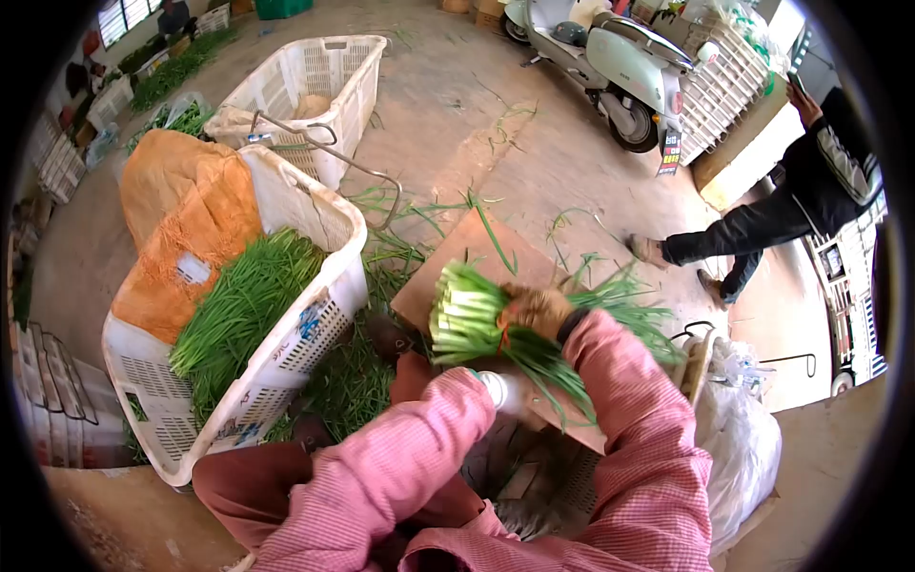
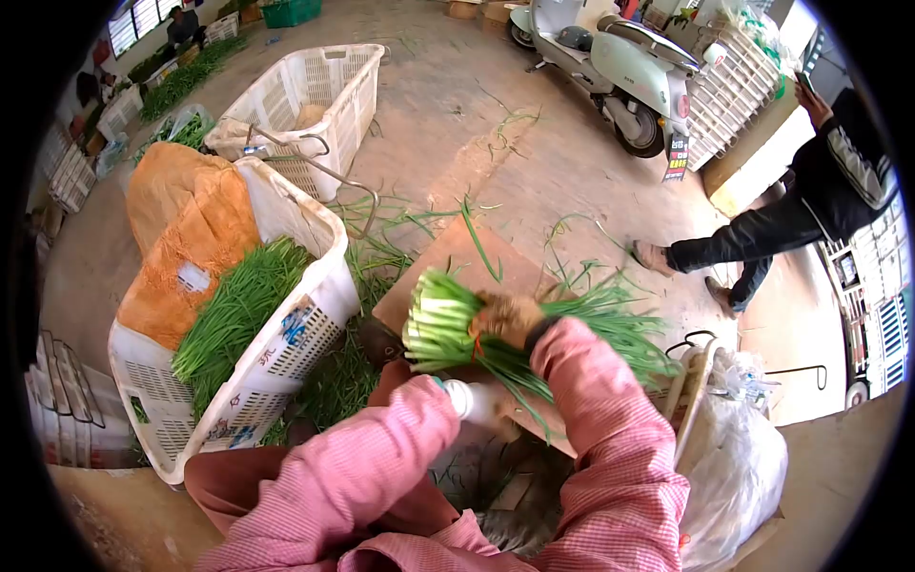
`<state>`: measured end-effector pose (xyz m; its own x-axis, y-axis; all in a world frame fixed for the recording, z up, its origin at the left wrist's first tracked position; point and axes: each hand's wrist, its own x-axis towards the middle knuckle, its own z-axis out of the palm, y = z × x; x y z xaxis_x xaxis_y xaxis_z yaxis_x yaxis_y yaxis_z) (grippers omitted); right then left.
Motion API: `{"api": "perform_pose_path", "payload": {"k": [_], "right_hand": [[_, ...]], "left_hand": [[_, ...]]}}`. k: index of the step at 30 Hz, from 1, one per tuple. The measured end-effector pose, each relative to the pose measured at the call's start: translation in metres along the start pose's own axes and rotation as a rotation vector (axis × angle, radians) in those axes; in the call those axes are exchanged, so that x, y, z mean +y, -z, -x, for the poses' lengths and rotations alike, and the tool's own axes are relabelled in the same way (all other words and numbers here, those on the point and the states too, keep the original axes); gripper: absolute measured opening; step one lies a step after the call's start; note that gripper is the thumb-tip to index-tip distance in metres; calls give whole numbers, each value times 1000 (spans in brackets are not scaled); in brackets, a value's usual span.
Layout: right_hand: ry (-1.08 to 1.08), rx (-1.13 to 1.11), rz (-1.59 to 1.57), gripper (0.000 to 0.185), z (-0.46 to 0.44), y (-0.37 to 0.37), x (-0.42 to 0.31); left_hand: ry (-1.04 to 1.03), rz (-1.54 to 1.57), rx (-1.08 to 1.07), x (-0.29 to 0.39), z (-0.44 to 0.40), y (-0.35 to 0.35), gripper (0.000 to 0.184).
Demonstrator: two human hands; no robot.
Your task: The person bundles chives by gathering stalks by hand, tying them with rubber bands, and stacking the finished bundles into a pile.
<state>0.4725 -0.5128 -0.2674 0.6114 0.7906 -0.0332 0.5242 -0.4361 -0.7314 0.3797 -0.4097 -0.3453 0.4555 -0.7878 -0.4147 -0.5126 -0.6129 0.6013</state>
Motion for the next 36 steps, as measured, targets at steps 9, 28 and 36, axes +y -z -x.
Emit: {"api": "perform_pose_path", "payload": {"k": [9, 28, 36], "right_hand": [[-397, 619, 492, 39, 64, -117, -55], [-481, 970, -430, 27, 62, -145, -45], [-320, 998, -138, 15, 83, -142, -63]], "left_hand": [[75, -344, 543, -41, 75, 117, 115], [601, -551, 580, 7, 46, 21, 85], [597, -403, 444, 1, 44, 36, 92]]}}
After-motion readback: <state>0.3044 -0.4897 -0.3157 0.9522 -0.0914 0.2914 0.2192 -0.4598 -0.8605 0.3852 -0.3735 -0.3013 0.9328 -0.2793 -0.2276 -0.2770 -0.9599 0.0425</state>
